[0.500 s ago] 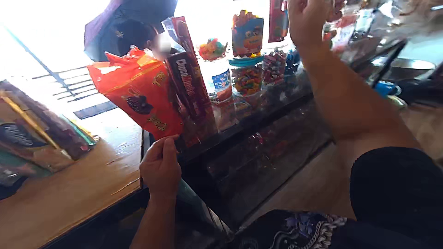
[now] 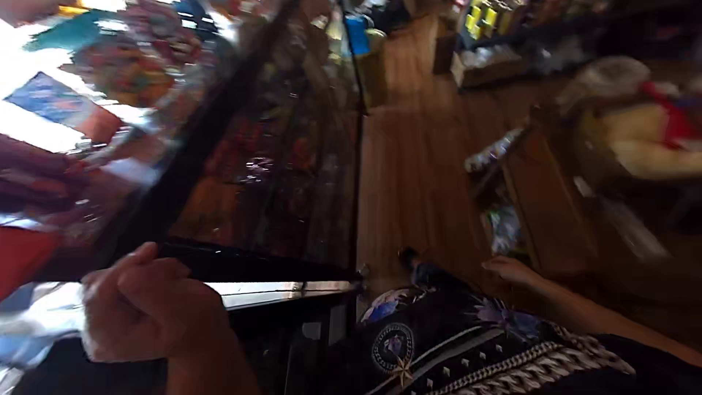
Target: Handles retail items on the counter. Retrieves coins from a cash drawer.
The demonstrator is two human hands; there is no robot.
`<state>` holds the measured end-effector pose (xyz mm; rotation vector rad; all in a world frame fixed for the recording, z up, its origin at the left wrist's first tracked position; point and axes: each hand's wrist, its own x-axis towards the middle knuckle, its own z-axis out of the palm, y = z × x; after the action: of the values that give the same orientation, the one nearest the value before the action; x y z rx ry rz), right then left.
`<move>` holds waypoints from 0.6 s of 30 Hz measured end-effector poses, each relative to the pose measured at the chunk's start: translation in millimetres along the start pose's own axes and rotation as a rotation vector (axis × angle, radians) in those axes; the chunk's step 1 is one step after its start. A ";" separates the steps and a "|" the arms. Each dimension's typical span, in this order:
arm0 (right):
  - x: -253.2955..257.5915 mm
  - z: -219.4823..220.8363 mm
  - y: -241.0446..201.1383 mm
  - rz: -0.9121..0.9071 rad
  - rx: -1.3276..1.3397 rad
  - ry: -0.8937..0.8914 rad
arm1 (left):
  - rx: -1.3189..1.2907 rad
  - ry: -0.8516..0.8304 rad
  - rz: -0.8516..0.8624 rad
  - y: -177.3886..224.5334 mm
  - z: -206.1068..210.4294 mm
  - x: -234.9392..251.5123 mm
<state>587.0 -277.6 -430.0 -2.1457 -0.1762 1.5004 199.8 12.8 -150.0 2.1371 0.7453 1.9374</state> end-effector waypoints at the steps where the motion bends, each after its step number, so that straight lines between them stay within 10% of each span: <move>1: -14.0 -3.0 40.4 0.045 0.018 0.002 | -0.205 -0.125 -0.135 14.7 19.7 -19.2; 8: -66.5 -37.5 223.9 0.334 0.630 0.338 | -0.576 -0.645 -1.837 100.0 128.9 -170.6; 18: -43.2 -184.5 269.0 -0.010 1.618 0.710 | -0.995 -0.928 -2.054 213.6 147.3 -254.2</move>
<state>689.5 -587.1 -474.2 -1.0769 0.9335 0.3284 386.9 -258.2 -303.1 0.4993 0.7652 -0.0153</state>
